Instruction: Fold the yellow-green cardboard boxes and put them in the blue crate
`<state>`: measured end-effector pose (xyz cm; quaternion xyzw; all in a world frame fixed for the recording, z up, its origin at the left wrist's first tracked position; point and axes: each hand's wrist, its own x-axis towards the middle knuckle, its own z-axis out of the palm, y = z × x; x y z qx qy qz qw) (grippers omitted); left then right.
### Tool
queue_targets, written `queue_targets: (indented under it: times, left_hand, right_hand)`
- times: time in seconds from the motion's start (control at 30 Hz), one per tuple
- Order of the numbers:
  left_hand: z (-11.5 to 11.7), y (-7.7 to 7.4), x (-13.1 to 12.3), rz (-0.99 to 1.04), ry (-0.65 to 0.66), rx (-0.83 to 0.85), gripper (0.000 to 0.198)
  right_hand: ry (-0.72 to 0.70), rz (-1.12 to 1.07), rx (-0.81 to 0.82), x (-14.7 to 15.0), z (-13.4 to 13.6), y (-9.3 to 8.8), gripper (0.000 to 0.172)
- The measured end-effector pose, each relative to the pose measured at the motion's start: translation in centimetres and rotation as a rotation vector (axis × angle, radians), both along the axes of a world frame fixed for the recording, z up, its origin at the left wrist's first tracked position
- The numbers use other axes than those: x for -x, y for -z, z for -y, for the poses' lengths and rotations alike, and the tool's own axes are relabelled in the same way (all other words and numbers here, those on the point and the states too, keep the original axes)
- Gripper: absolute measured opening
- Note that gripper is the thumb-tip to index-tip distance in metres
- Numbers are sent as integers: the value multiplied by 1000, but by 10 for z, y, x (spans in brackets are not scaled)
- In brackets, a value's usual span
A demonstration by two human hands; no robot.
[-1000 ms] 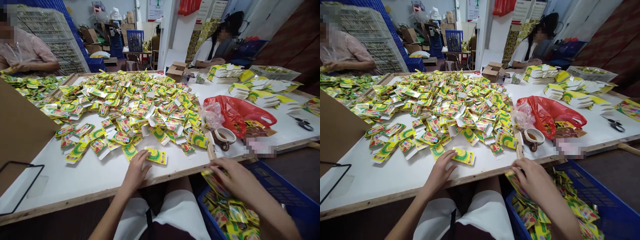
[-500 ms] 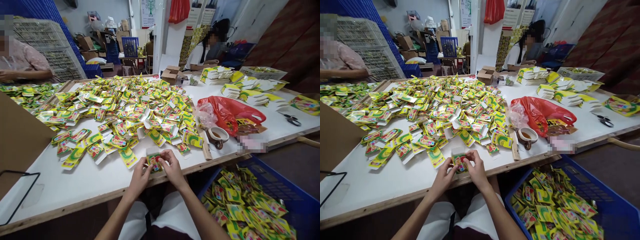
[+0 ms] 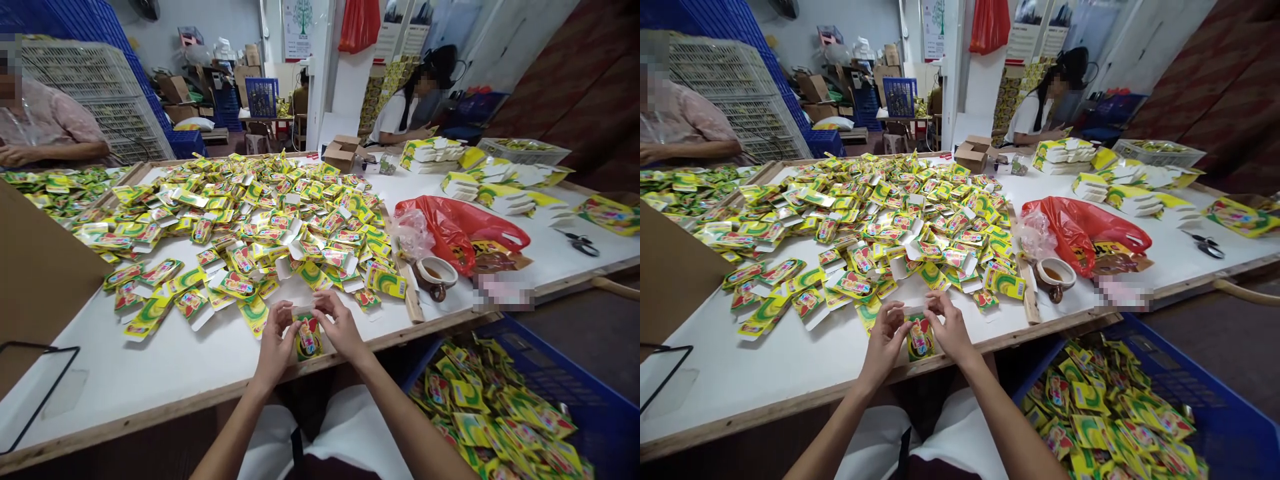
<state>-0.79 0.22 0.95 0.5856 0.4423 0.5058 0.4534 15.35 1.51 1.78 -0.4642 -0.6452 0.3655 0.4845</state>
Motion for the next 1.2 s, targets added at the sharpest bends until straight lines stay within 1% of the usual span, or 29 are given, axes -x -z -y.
queue_targets:
  times: [0.07,0.17,0.3,0.47,0.57,0.67,0.73,0.8,0.87,0.93,0.97,1.0,1.03,1.07,1.1,1.17,1.2]
  left_hand:
    - [2,-1,-2,-10,-9,-6,19]
    - [5,-5,-3,-75,-26,-12,15]
    - [4,-9,-4,-64,-76,51,18]
    - [-3,-6,-7,-24,-145,105,19]
    - [-3,-4,-6,-28,-115,94,18]
    - [4,-2,-4,-52,-78,61,18]
    - [9,0,-1,-69,-70,30,19]
    - [14,2,4,-72,-80,21,26]
    - [17,5,10,-90,-113,32,31]
    - [17,7,15,-144,-133,29,25]
    - [16,8,17,-179,-135,13,20]
    - [15,9,17,-211,-125,-7,18]
    - [14,10,16,-235,-111,-27,17]
    - [13,10,14,-251,-97,-44,17]
    - [12,10,13,-262,-84,-57,17]
    - [12,9,10,-278,-76,-74,17]
    - [13,8,10,-285,-79,-81,17]
  right_hand:
    - [-30,10,-26,2,2,-1,16]
    - [-72,51,-66,3,6,-3,11]
    - [-12,70,-34,6,4,-6,11]
    - [40,80,58,6,0,-12,12]
    - [20,63,72,7,1,-6,12]
    - [-42,8,81,12,3,0,12]
    - [-52,10,64,7,7,-6,11]
    - [-6,108,32,-17,16,-23,11]
    - [73,311,38,-61,30,-47,13]
    - [152,579,122,-113,45,-67,13]
    - [232,690,126,-135,50,-73,13]
    - [280,754,128,-150,52,-75,14]
    - [297,770,119,-156,51,-74,15]
    - [281,738,104,-154,46,-68,17]
    - [236,664,93,-144,37,-58,19]
    - [125,451,93,-107,9,-34,20]
    - [109,342,116,-86,-8,-22,20]
